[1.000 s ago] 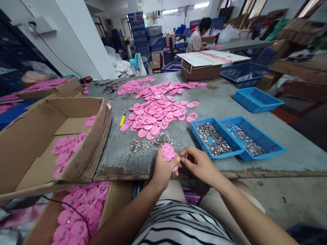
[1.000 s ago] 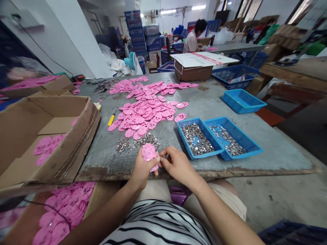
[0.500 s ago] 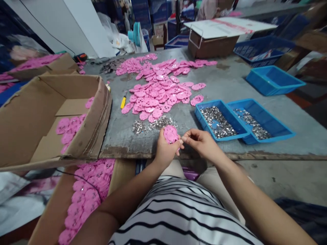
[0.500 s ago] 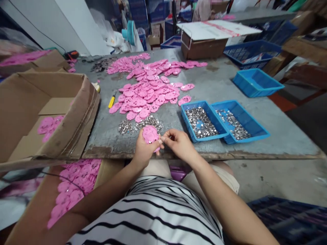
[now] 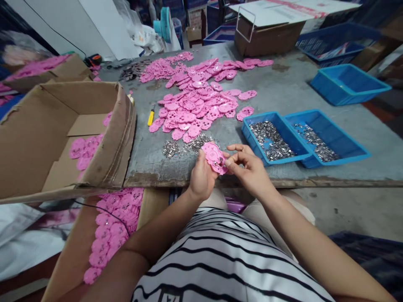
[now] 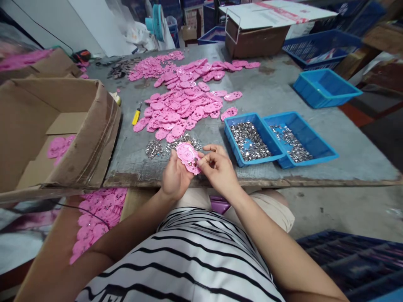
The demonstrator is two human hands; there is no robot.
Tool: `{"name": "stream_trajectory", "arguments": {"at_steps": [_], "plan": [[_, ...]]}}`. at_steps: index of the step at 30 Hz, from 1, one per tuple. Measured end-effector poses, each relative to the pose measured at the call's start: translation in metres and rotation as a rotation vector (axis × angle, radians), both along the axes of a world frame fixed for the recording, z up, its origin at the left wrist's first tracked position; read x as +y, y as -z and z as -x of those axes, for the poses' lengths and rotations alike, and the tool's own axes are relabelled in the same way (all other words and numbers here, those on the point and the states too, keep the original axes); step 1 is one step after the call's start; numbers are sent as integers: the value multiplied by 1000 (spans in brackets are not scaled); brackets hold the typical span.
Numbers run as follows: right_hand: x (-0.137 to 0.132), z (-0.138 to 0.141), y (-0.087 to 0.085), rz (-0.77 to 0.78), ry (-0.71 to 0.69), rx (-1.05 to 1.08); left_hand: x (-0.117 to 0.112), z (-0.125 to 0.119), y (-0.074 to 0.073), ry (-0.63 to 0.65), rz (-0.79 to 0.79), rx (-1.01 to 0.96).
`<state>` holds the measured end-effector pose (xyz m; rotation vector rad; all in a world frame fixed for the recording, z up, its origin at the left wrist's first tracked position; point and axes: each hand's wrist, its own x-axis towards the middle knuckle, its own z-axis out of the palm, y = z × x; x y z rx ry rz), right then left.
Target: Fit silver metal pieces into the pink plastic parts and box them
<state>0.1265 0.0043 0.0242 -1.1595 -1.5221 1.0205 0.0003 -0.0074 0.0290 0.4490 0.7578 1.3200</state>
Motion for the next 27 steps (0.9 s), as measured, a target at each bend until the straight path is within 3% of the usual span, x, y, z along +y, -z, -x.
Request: {"name": "stream_trajectory", "arguments": {"at_steps": [5,16,27], "plan": [[-4,5,6,-18,105,21,-6,-7,3,-95,-108,8],[-9,20,9,-40,200,135,-11,-13,8,-125,-203,9],[-13,29,14,-95,258,142,-12,-19,7,-165,-137,-40]]}}
